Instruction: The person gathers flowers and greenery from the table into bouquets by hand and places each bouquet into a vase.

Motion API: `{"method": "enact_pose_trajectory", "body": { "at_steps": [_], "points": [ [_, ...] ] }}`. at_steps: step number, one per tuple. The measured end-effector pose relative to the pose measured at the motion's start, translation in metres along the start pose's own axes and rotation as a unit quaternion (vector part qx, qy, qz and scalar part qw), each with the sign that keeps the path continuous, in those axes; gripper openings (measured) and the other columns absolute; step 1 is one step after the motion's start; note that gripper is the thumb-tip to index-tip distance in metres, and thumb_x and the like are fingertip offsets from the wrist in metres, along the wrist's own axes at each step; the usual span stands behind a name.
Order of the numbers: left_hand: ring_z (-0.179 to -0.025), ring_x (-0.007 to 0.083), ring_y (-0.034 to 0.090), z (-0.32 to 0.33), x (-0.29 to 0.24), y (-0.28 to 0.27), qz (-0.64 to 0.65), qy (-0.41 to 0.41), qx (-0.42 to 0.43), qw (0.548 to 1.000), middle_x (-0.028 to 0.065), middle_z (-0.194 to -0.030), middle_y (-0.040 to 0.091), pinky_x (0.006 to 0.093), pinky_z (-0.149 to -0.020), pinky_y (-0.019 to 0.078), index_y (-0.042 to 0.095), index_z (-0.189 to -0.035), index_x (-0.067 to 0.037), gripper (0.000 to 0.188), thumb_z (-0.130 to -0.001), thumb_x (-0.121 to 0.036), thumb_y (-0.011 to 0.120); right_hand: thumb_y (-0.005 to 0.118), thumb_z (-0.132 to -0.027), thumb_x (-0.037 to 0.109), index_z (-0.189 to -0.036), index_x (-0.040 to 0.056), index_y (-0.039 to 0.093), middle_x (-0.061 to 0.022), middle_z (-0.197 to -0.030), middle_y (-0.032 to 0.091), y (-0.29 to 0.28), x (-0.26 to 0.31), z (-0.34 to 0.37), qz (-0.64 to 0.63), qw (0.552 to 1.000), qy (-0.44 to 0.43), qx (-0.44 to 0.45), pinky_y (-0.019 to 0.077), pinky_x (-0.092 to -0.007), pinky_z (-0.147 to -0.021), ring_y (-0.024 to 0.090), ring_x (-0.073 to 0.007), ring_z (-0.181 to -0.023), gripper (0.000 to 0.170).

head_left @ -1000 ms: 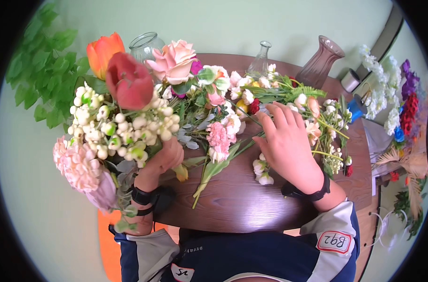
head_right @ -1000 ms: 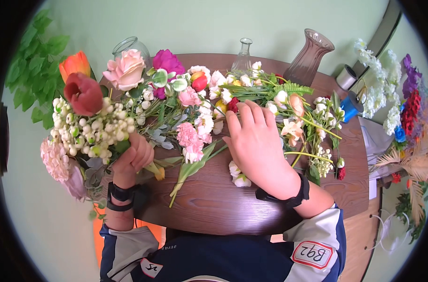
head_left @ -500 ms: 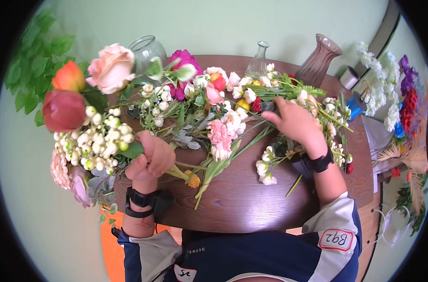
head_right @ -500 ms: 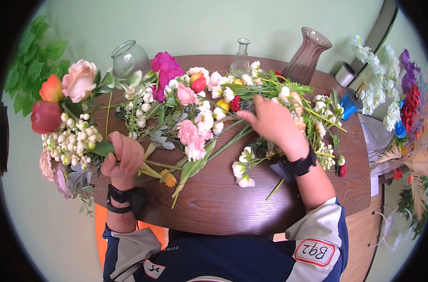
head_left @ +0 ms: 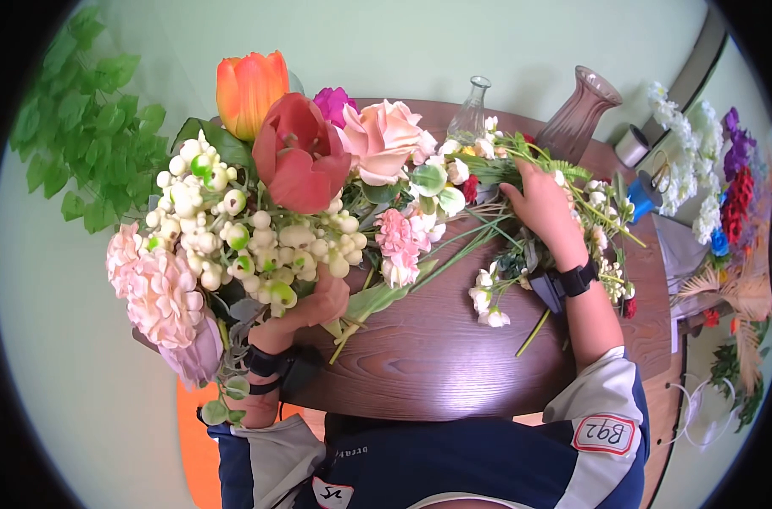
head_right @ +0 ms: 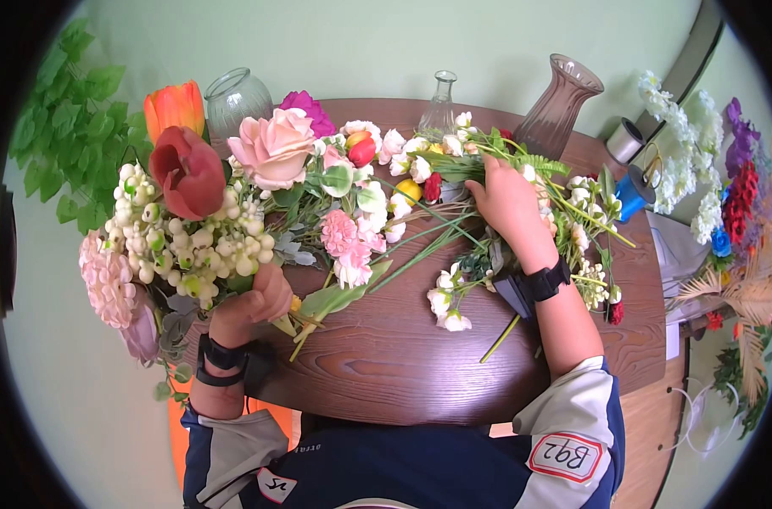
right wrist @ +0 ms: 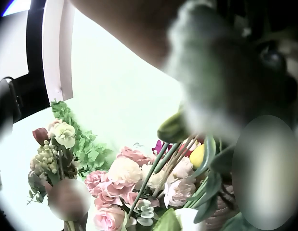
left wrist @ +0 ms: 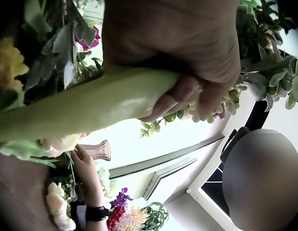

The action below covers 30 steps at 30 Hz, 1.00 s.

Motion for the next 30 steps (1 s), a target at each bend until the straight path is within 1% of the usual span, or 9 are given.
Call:
{"method": "enact_pose_trajectory", "body": {
  "at_steps": [2, 4, 5, 7, 15, 19, 22, 26, 30],
  "points": [
    [-0.054, 0.0113, 0.041, 0.0, 0.008, -0.008, 0.052, -0.036, -0.027, 0.998, -0.0012, -0.061, 0.042, 0.0264, -0.055, 0.0371, 0.045, -0.07, -0.01, 0.015, -0.076, -0.017, 0.057, 0.064, -0.076, 0.019, -0.106, -0.0003, 0.053, -0.0193, -0.095, 0.058, -0.001, -0.001, -0.001, 0.001, 1.0, -0.022, -0.014, 0.0488, -0.0421, -0.07, 0.059, -0.0364, -0.084, 0.037],
    [-0.048, 0.0091, 0.037, -0.004, 0.011, -0.024, 0.447, 0.021, -0.23, 0.864, -0.0025, -0.058, 0.039, 0.0246, -0.05, 0.0315, 0.042, -0.07, -0.011, 0.02, -0.079, -0.017, 0.058, 0.064, -0.076, 0.019, -0.096, 0.0004, 0.057, -0.0156, -0.09, 0.058, 0.0, 0.001, -0.001, 0.003, 0.999, -0.04, -0.015, 0.0486, -0.0429, -0.066, 0.059, -0.0357, -0.079, 0.029],
    [-0.046, 0.008, 0.034, -0.004, 0.02, -0.022, 0.613, 0.049, -0.315, 0.723, -0.0032, -0.057, 0.038, 0.0237, -0.047, 0.0287, 0.04, -0.07, -0.011, 0.022, -0.081, -0.017, 0.059, 0.064, -0.076, 0.019, -0.096, 0.0004, 0.057, -0.0156, -0.09, 0.058, -0.002, 0.001, -0.001, 0.003, 0.999, -0.04, -0.015, 0.0486, -0.0429, -0.066, 0.059, -0.0357, -0.079, 0.029],
    [-0.04, 0.0058, 0.03, 0.003, 0.045, -0.001, 0.837, 0.099, -0.427, 0.328, -0.0045, -0.054, 0.035, 0.0219, -0.042, 0.0231, 0.037, -0.07, -0.012, 0.027, -0.084, -0.018, 0.06, 0.063, -0.075, 0.015, -0.09, 0.0021, 0.059, -0.0133, -0.085, 0.057, -0.008, 0.009, 0.001, -0.008, 0.998, -0.058, -0.025, 0.0481, -0.0423, -0.064, 0.058, -0.0347, -0.074, 0.02],
    [-0.038, 0.0051, 0.029, 0.001, 0.049, -0.007, 0.845, 0.11, -0.418, 0.315, -0.0048, -0.053, 0.034, 0.0216, -0.04, 0.0229, 0.037, -0.071, -0.012, 0.026, -0.083, -0.014, 0.06, 0.056, -0.073, 0.001, -0.09, 0.0036, 0.059, -0.0128, -0.083, 0.058, -0.08, 0.024, 0.01, -0.163, 0.954, -0.1, -0.229, 0.0477, -0.0379, -0.061, 0.057, -0.0323, -0.068, 0.018],
    [-0.043, 0.0074, 0.034, -0.003, 0.017, -0.03, 0.626, 0.093, -0.325, 0.703, -0.0035, -0.056, 0.036, 0.0231, -0.046, 0.0293, 0.043, -0.075, -0.012, 0.016, -0.084, -0.015, 0.056, 0.05, -0.091, 0.014, -0.099, 0.0017, 0.059, -0.001, -0.076, 0.058, -0.118, 0.028, 0.023, -0.379, 0.857, -0.159, -0.31, 0.0403, -0.0212, -0.057, 0.051, -0.0068, -0.067, 0.017],
    [-0.047, 0.0092, 0.038, -0.008, -0.004, -0.027, 0.373, 0.067, -0.211, 0.901, -0.0026, -0.058, 0.037, 0.0243, -0.05, 0.034, 0.047, -0.079, -0.012, 0.009, -0.085, -0.015, 0.053, 0.046, -0.085, 0.003, -0.12, 0.0027, 0.053, -0.0022, -0.081, 0.059, -0.116, 0.021, 0.021, -0.41, 0.872, -0.062, -0.262, 0.0401, -0.0215, -0.06, 0.046, -0.0081, -0.067, 0.036],
    [-0.053, 0.0115, 0.043, -0.011, -0.008, -0.002, -0.03, 0.018, -0.022, 0.999, -0.0013, -0.06, 0.039, 0.0259, -0.056, 0.0404, 0.053, -0.083, -0.012, 0.006, -0.087, -0.015, 0.049, 0.051, -0.063, -0.007, -0.114, 0.015, 0.061, -0.0054, -0.077, 0.055, -0.131, 0.045, 0.027, -0.106, 0.923, -0.144, -0.34, 0.0418, -0.0283, -0.06, 0.049, -0.0187, -0.065, 0.057],
    [-0.046, 0.0056, 0.03, -0.013, -0.013, 0.005, -0.073, 0.062, 0.026, 0.995, -0.0041, -0.06, 0.032, 0.021, -0.046, 0.0256, 0.045, -0.084, -0.014, 0.011, -0.089, -0.019, 0.053, 0.055, -0.068, -0.003, -0.109, 0.0176, 0.064, -0.0014, -0.073, 0.052, -0.11, 0.046, 0.021, 0.087, 0.933, -0.109, -0.331, 0.0373, -0.0311, -0.063, 0.048, -0.0191, -0.071, 0.047]
  ]
}}
Point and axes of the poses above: each hand's wrist, its own z-axis away from the middle knuckle, its own y-axis out of the palm, x = y × z, the point moved 9 cm from there along -z, towards the middle knuckle
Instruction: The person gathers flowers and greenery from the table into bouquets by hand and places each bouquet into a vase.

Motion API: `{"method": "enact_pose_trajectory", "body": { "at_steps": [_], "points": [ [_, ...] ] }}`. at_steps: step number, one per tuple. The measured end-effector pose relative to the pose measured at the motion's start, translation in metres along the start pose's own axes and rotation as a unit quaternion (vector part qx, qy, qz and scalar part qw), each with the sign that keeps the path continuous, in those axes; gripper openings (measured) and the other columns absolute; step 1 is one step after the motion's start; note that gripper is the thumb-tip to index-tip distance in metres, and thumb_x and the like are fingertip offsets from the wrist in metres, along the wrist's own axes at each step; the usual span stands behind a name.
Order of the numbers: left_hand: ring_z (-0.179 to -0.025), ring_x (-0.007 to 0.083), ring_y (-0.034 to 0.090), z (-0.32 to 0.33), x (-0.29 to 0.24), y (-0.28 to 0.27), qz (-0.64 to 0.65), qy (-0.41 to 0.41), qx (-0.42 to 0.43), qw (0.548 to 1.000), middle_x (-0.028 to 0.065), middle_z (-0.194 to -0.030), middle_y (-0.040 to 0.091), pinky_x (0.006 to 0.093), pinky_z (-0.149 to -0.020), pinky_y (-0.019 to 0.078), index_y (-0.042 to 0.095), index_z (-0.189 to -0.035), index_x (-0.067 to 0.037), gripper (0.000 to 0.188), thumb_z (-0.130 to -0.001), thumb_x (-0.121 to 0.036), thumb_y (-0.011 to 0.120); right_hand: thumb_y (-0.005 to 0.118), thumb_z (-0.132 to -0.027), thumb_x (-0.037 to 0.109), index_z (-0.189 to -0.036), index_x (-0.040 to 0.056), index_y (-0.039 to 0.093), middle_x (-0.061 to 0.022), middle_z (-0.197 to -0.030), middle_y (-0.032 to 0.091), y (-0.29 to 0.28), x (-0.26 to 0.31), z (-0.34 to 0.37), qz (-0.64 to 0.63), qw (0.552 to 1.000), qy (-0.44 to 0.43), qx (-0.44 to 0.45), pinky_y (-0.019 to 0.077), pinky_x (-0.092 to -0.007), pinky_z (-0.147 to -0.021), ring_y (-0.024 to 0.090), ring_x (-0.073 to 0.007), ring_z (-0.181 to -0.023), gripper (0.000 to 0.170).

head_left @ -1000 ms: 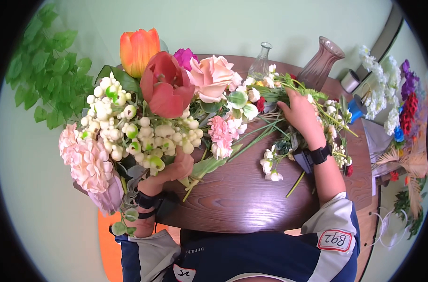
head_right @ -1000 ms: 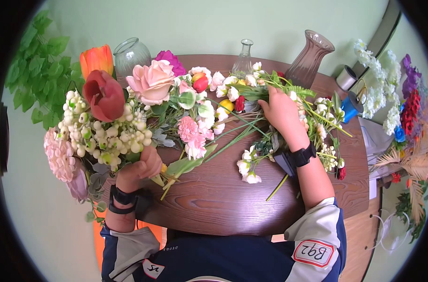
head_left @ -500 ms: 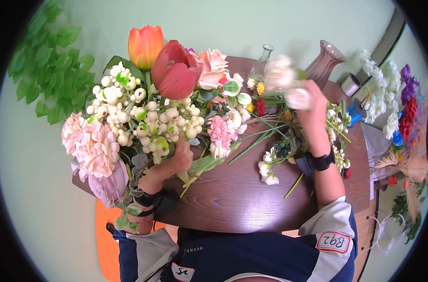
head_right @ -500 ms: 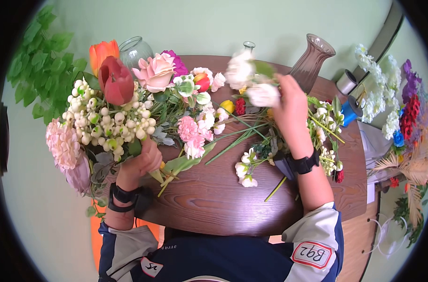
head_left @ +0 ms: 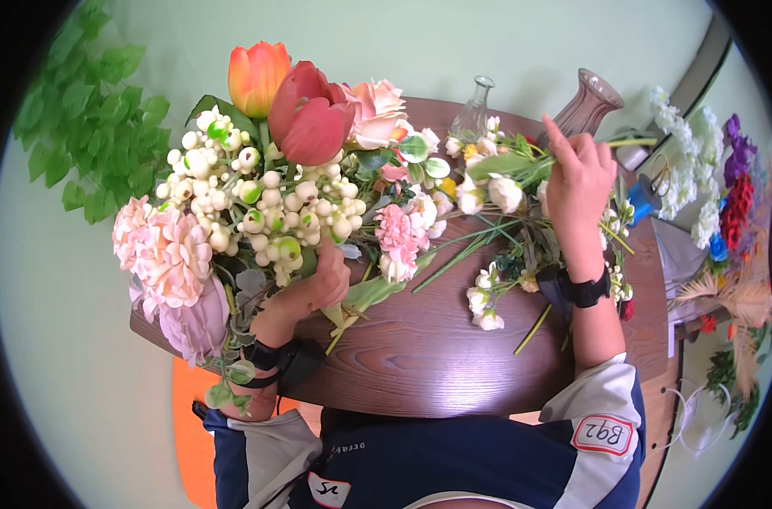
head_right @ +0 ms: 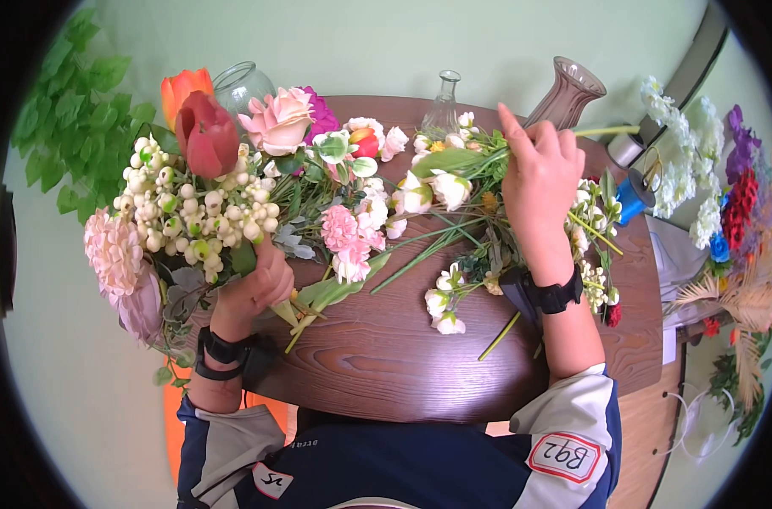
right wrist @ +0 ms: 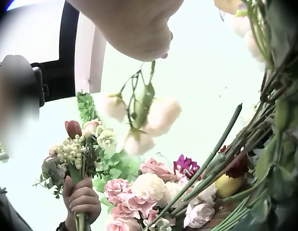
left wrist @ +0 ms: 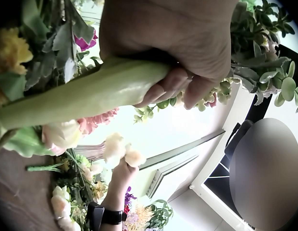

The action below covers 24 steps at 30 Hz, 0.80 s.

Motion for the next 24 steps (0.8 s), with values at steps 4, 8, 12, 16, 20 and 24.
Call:
{"method": "enact_pose_trajectory", "body": {
  "at_steps": [4, 8, 12, 16, 20, 24],
  "points": [
    [-0.044, 0.0062, 0.031, 0.0, 0.002, -0.005, 0.006, -0.019, -0.039, 0.999, -0.0044, -0.061, 0.034, 0.0215, -0.044, 0.0261, 0.039, -0.077, -0.013, 0.023, -0.086, -0.021, 0.059, 0.065, -0.069, 0.011, -0.102, 0.0141, 0.065, -0.0016, -0.075, 0.054, 0.028, 0.01, 0.011, 0.011, 0.991, -0.038, 0.127, 0.0354, -0.0328, -0.067, 0.049, -0.0196, -0.074, 0.033],
    [-0.044, 0.0061, 0.031, 0.0, 0.001, -0.005, -0.001, -0.008, -0.032, 0.999, -0.0044, -0.061, 0.034, 0.0213, -0.044, 0.0258, 0.039, -0.076, -0.013, 0.023, -0.086, -0.021, 0.059, 0.068, -0.071, 0.027, -0.096, 0.0097, 0.065, -0.0027, -0.076, 0.057, 0.039, 0.029, 0.016, -0.084, 0.971, -0.093, 0.206, 0.0359, -0.0344, -0.071, 0.05, -0.0209, -0.077, 0.031],
    [-0.044, 0.0061, 0.031, 0.001, 0.002, -0.007, 0.005, -0.011, -0.029, 0.999, -0.0043, -0.061, 0.034, 0.0211, -0.044, 0.0256, 0.039, -0.076, -0.013, 0.024, -0.086, -0.021, 0.059, 0.067, -0.071, 0.024, -0.093, 0.0095, 0.065, -0.0033, -0.074, 0.056, 0.033, 0.039, 0.014, -0.16, 0.957, -0.116, 0.212, 0.0363, -0.0337, -0.07, 0.049, -0.0214, -0.076, 0.026],
    [-0.044, 0.0057, 0.03, 0.0, 0.001, -0.004, 0.003, -0.004, -0.025, 1.0, -0.0042, -0.061, 0.034, 0.0208, -0.044, 0.0249, 0.038, -0.076, -0.012, 0.023, -0.087, -0.018, 0.057, 0.068, -0.068, 0.016, -0.091, 0.0104, 0.066, -0.0025, -0.072, 0.054, 0.014, 0.046, 0.005, -0.16, 0.966, -0.127, 0.159, 0.0362, -0.0329, -0.07, 0.048, -0.0213, -0.076, 0.024],
    [-0.041, 0.0052, 0.031, 0.004, 0.001, -0.007, -0.007, -0.009, -0.074, 0.997, -0.0045, -0.056, 0.034, 0.0221, -0.044, 0.0264, 0.038, -0.072, -0.011, 0.025, -0.084, -0.017, 0.06, 0.069, -0.066, 0.014, -0.092, 0.013, 0.066, -0.0023, -0.069, 0.052, 0.003, 0.056, 0.004, -0.159, 0.965, -0.166, 0.123, 0.0393, -0.0329, -0.064, 0.05, -0.0208, -0.071, 0.026],
    [-0.042, 0.0055, 0.032, 0.006, 0.007, -0.012, 0.006, -0.003, -0.076, 0.997, -0.0041, -0.058, 0.034, 0.0221, -0.045, 0.0268, 0.038, -0.072, -0.011, 0.023, -0.085, -0.014, 0.057, 0.067, -0.071, 0.015, -0.095, 0.0158, 0.066, -0.0042, -0.063, 0.048, 0.018, 0.045, 0.012, -0.163, 0.967, -0.063, 0.186, 0.0415, -0.033, -0.051, 0.053, -0.0209, -0.058, 0.024]
  ]
}}
Point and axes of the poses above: each hand's wrist, its own z-axis away from the middle knuckle, its own y-axis out of the palm, x = y × z, the point moved 9 cm from there along -z, towards the middle knuckle
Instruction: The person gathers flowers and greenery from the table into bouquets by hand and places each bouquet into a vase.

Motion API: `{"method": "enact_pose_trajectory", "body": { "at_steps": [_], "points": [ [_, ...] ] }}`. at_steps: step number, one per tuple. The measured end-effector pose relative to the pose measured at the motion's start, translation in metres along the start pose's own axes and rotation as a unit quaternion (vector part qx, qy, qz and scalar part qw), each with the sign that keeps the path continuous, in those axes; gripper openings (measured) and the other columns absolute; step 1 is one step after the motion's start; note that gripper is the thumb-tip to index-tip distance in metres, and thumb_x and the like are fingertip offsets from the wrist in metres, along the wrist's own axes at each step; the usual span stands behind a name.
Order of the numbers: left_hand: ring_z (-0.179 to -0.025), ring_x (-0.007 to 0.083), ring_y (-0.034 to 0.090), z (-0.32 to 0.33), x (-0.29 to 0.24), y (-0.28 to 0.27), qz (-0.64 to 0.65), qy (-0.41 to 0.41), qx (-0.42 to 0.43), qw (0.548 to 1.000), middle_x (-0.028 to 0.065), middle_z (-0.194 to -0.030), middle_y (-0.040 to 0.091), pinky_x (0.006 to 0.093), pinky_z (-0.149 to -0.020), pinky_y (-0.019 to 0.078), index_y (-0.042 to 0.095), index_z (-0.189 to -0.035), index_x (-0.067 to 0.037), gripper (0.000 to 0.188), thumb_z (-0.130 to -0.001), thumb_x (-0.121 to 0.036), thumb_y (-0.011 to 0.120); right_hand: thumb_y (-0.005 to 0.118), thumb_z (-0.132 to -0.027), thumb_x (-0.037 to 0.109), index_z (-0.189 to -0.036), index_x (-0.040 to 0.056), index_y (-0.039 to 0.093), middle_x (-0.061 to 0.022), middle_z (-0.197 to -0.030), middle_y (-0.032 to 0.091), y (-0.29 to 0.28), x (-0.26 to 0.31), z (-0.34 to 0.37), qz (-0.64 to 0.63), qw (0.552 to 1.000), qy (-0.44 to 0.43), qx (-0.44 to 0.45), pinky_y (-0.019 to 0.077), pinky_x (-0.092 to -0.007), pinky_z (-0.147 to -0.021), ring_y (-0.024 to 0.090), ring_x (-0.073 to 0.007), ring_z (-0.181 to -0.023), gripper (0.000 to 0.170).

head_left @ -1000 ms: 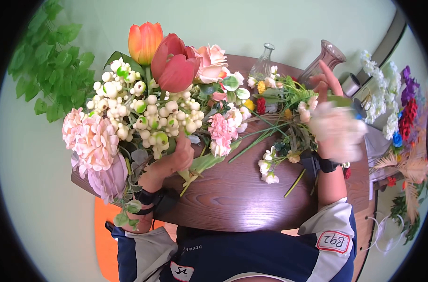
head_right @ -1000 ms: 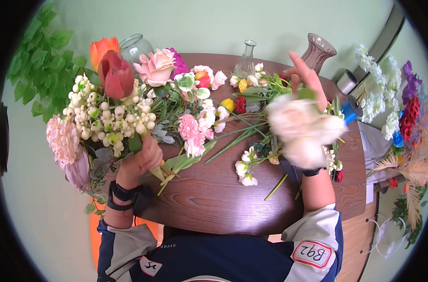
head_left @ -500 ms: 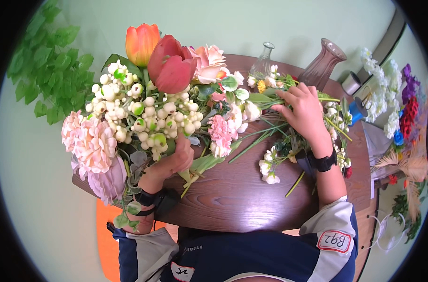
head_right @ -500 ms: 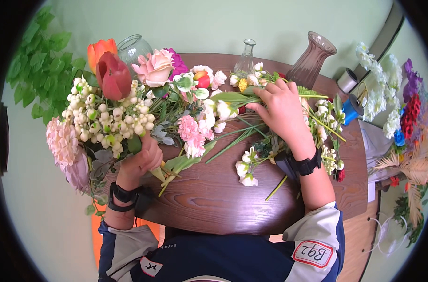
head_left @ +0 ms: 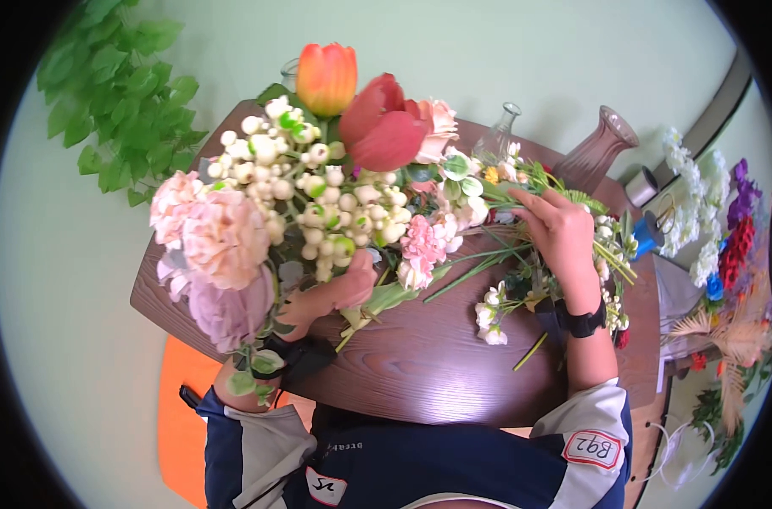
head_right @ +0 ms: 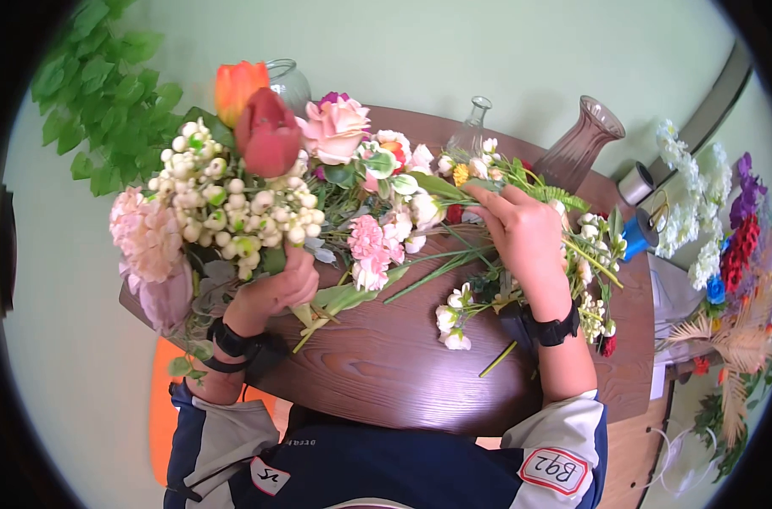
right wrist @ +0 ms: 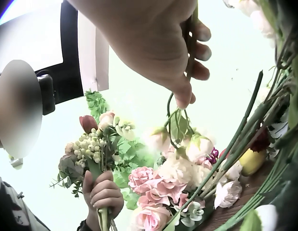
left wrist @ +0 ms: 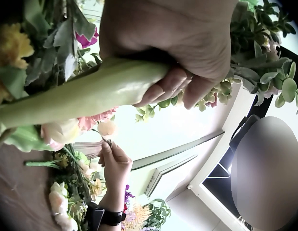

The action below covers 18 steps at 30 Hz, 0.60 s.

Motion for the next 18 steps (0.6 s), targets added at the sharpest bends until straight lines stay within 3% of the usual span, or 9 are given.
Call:
{"method": "enact_pose_trajectory", "body": {
  "at_steps": [3, 4, 5, 7, 8, 12, 13, 15, 18],
  "points": [
    [-0.041, 0.0057, 0.033, 0.0, -0.003, -0.001, -0.082, 0.006, 0.026, 0.996, -0.0034, -0.059, 0.035, 0.0216, -0.043, 0.0265, 0.038, -0.072, -0.01, 0.023, -0.086, -0.013, 0.056, 0.064, -0.078, 0.014, -0.102, 0.0164, 0.065, -0.0065, -0.061, 0.047, -0.012, -0.008, -0.004, 0.03, 0.999, 0.027, -0.024, 0.0413, -0.0299, -0.049, 0.051, -0.021, -0.054, 0.025],
    [-0.041, 0.0059, 0.033, 0.0, -0.003, 0.001, -0.067, 0.003, 0.029, 0.997, -0.0026, -0.059, 0.036, 0.0208, -0.041, 0.0259, 0.037, -0.071, -0.009, 0.024, -0.086, -0.013, 0.056, 0.062, -0.08, 0.011, -0.106, 0.0146, 0.064, -0.006, -0.062, 0.049, -0.028, -0.014, -0.005, -0.005, 0.995, 0.053, -0.082, 0.0399, -0.0281, -0.049, 0.049, -0.0172, -0.053, 0.027],
    [-0.053, 0.0057, 0.037, 0.005, 0.002, -0.008, -0.059, 0.001, 0.011, 0.998, -0.003, -0.064, 0.042, 0.02, -0.046, 0.0293, 0.045, -0.081, -0.009, 0.011, -0.088, -0.011, 0.053, 0.06, -0.082, 0.008, -0.11, 0.0127, 0.062, -0.0055, -0.063, 0.051, -0.042, -0.021, -0.003, -0.04, 0.986, 0.079, -0.139, 0.0385, -0.0263, -0.049, 0.046, -0.0133, -0.052, 0.028],
    [-0.067, 0.0088, 0.049, 0.013, 0.017, -0.032, -0.144, -0.009, -0.014, 0.989, 0.0003, -0.077, 0.051, 0.0227, -0.055, 0.0419, 0.049, -0.094, -0.007, 0.008, -0.088, -0.011, 0.052, 0.052, -0.088, 0.004, -0.114, 0.0049, 0.059, -0.0003, -0.063, 0.049, -0.058, -0.038, 0.008, -0.141, 0.947, 0.114, -0.264, 0.0336, -0.0221, -0.049, 0.041, -0.006, -0.056, 0.027],
    [-0.067, 0.0088, 0.049, 0.017, 0.017, -0.042, -0.144, -0.001, -0.018, 0.989, 0.0003, -0.077, 0.051, 0.0227, -0.055, 0.0419, 0.049, -0.094, -0.007, 0.008, -0.088, -0.011, 0.052, 0.046, -0.091, 0.004, -0.116, -0.0016, 0.056, 0.005, -0.065, 0.044, -0.058, -0.05, 0.017, -0.2, 0.921, 0.167, -0.29, 0.0292, -0.0182, -0.05, 0.038, -0.002, -0.059, 0.027],
    [-0.067, 0.009, 0.049, 0.029, 0.013, -0.052, -0.178, 0.02, -0.043, 0.983, 0.0004, -0.078, 0.051, 0.0228, -0.056, 0.0421, 0.049, -0.095, -0.007, 0.008, -0.088, -0.011, 0.052, 0.041, -0.095, 0.012, -0.107, -0.0022, 0.054, 0.0047, -0.067, 0.041, -0.069, -0.025, 0.003, -0.474, 0.824, 0.164, -0.266, 0.0189, -0.0168, -0.046, 0.028, -0.0011, -0.053, 0.023],
    [-0.068, 0.009, 0.049, 0.033, 0.015, -0.054, -0.184, 0.022, -0.051, 0.981, 0.0004, -0.078, 0.051, 0.0229, -0.056, 0.0422, 0.049, -0.095, -0.007, 0.009, -0.087, -0.011, 0.052, 0.041, -0.095, 0.012, -0.107, -0.0022, 0.054, 0.0047, -0.067, 0.041, -0.074, -0.017, -0.002, -0.475, 0.825, 0.162, -0.261, 0.0189, -0.0168, -0.046, 0.028, -0.0011, -0.053, 0.023],
    [-0.068, 0.0091, 0.049, 0.047, 0.023, -0.059, -0.193, 0.017, -0.069, 0.979, 0.0005, -0.078, 0.051, 0.023, -0.056, 0.0423, 0.049, -0.095, -0.007, 0.009, -0.087, -0.011, 0.052, 0.041, -0.095, 0.012, -0.107, -0.0015, 0.052, 0.0016, -0.068, 0.043, -0.073, 0.007, -0.011, -0.571, 0.776, 0.157, -0.215, 0.0192, -0.017, -0.045, 0.029, -0.0024, -0.053, 0.021],
    [-0.068, 0.0092, 0.049, 0.066, 0.03, -0.065, -0.213, 0.003, -0.087, 0.973, 0.0006, -0.079, 0.051, 0.0231, -0.056, 0.0424, 0.05, -0.095, -0.007, 0.009, -0.087, -0.011, 0.052, 0.042, -0.095, 0.016, -0.103, -0.0018, 0.051, -0.0021, -0.07, 0.046, -0.077, 0.042, -0.019, -0.627, 0.75, 0.113, -0.176, 0.0289, -0.0198, -0.054, 0.037, -0.0071, -0.058, 0.021]
  ]
}}
Point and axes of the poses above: each hand's wrist, its own z-axis away from the middle knuckle, its own y-axis out of the palm, x = y × z, the point moved 9 cm from there along -z, towards the middle knuckle
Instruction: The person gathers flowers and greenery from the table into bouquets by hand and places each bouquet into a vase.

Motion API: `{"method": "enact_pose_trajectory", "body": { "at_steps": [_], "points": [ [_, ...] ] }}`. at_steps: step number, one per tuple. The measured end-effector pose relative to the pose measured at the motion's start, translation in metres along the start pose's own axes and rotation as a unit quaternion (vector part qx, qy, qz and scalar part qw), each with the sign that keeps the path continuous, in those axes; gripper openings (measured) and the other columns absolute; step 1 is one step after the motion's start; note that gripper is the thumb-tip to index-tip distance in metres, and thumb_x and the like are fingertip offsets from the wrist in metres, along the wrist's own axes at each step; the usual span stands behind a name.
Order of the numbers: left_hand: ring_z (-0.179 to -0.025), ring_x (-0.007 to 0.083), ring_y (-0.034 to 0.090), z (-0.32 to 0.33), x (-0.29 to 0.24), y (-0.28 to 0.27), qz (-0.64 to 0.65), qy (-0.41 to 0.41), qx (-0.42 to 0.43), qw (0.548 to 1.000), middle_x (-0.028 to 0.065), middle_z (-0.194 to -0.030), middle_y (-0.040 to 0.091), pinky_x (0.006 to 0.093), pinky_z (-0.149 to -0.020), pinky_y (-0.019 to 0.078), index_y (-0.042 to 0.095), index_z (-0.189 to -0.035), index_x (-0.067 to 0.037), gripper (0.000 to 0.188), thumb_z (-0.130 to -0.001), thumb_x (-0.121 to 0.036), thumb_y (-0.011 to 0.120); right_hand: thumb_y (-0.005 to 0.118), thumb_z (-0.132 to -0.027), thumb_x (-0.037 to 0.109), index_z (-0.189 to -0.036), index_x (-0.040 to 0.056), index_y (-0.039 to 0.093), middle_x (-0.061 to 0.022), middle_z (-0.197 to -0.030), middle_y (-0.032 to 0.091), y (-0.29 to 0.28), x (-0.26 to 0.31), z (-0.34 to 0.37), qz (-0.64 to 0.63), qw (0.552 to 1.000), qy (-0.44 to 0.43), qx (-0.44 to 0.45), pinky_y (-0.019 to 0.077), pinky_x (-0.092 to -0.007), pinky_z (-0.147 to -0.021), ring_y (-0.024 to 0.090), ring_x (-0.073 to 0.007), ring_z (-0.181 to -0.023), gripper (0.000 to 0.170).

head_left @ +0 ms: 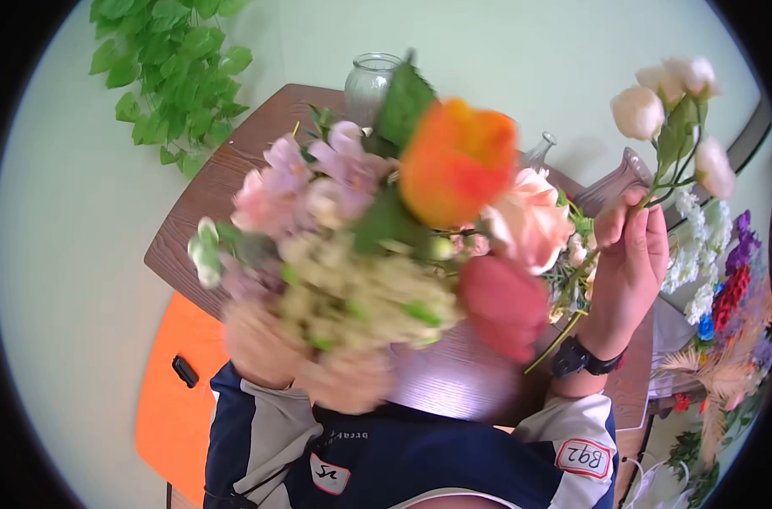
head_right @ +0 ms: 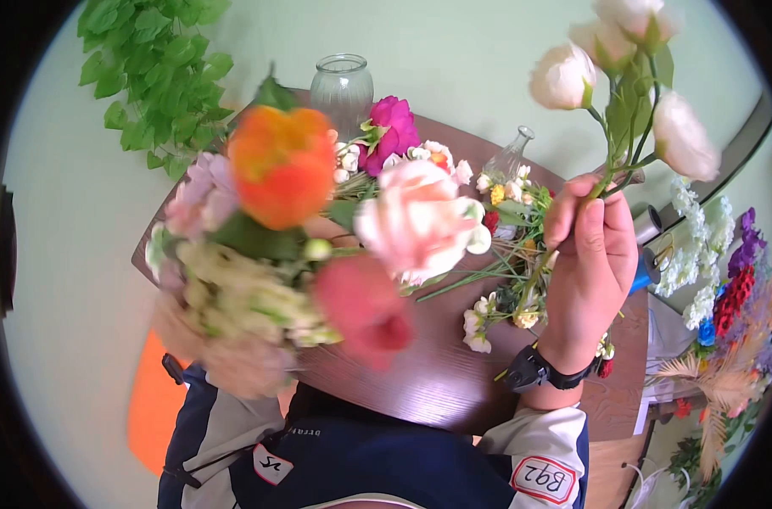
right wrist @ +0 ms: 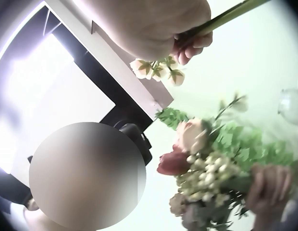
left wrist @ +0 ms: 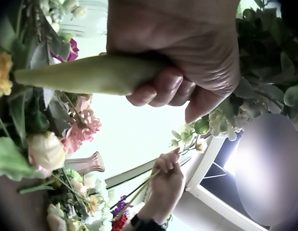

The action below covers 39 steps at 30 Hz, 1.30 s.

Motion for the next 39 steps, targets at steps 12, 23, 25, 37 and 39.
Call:
{"method": "enact_pose_trajectory", "body": {
  "at_steps": [12, 23, 25, 37, 39],
  "points": [
    [-0.07, 0.0097, 0.05, -0.003, 0.018, 0.002, -0.108, -0.017, 0.012, 0.994, 0.001, -0.08, 0.051, 0.0235, -0.057, 0.0431, 0.05, -0.096, -0.007, 0.01, -0.087, -0.011, 0.052, 0.046, -0.094, 0.018, -0.093, 0.0015, 0.055, -0.0008, -0.082, 0.055, -0.023, -0.024, -0.006, 0.043, 0.993, -0.044, -0.101, 0.0351, -0.0204, -0.071, 0.045, -0.0061, -0.075, 0.019],
    [-0.071, 0.0102, 0.05, 0.011, 0.039, 0.001, -0.198, -0.035, -0.022, 0.979, 0.0013, -0.082, 0.051, 0.0239, -0.058, 0.0436, 0.05, -0.097, -0.008, 0.011, -0.087, -0.011, 0.053, 0.046, -0.094, 0.014, -0.092, 0.0025, 0.057, 0.0003, -0.083, 0.056, -0.022, -0.052, -0.013, 0.077, 0.997, 0.004, -0.026, 0.0346, -0.0183, -0.06, 0.042, -0.0043, -0.065, 0.016],
    [-0.071, 0.0103, 0.05, 0.014, 0.041, -0.001, -0.216, -0.038, -0.025, 0.975, 0.0014, -0.082, 0.051, 0.0239, -0.059, 0.0437, 0.05, -0.097, -0.008, 0.011, -0.087, -0.011, 0.053, 0.046, -0.093, 0.012, -0.093, 0.0016, 0.057, -0.005, -0.09, 0.059, -0.001, -0.052, -0.008, 0.079, 0.994, -0.013, 0.078, 0.0397, -0.0202, -0.064, 0.048, -0.0079, -0.07, 0.015],
    [-0.073, 0.0108, 0.05, 0.032, 0.054, -0.012, -0.316, -0.057, -0.043, 0.946, 0.0017, -0.083, 0.051, 0.0244, -0.06, 0.0443, 0.05, -0.098, -0.008, 0.013, -0.087, -0.011, 0.053, 0.044, -0.093, 0.008, -0.096, -0.0046, 0.051, -0.0131, -0.086, 0.057, -0.019, -0.009, 0.007, 0.046, 0.982, -0.18, -0.013, 0.0411, -0.0206, -0.054, 0.053, -0.0128, -0.07, 0.015],
    [-0.073, 0.0108, 0.05, 0.036, 0.056, -0.014, -0.333, -0.06, -0.045, 0.94, 0.0018, -0.084, 0.051, 0.0244, -0.06, 0.0444, 0.05, -0.099, -0.008, 0.013, -0.087, -0.011, 0.053, 0.044, -0.092, 0.007, -0.093, -0.003, 0.051, -0.0138, -0.086, 0.058, -0.035, -0.006, 0.001, -0.056, 0.987, -0.144, -0.052, 0.0386, -0.0179, -0.05, 0.053, -0.012, -0.065, 0.012]
  ]
}}
Point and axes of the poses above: each hand's wrist, its own z-axis away from the middle knuckle, its own y-axis out of the palm, x = y × z, the point moved 9 cm from there along -z, towards the middle knuckle
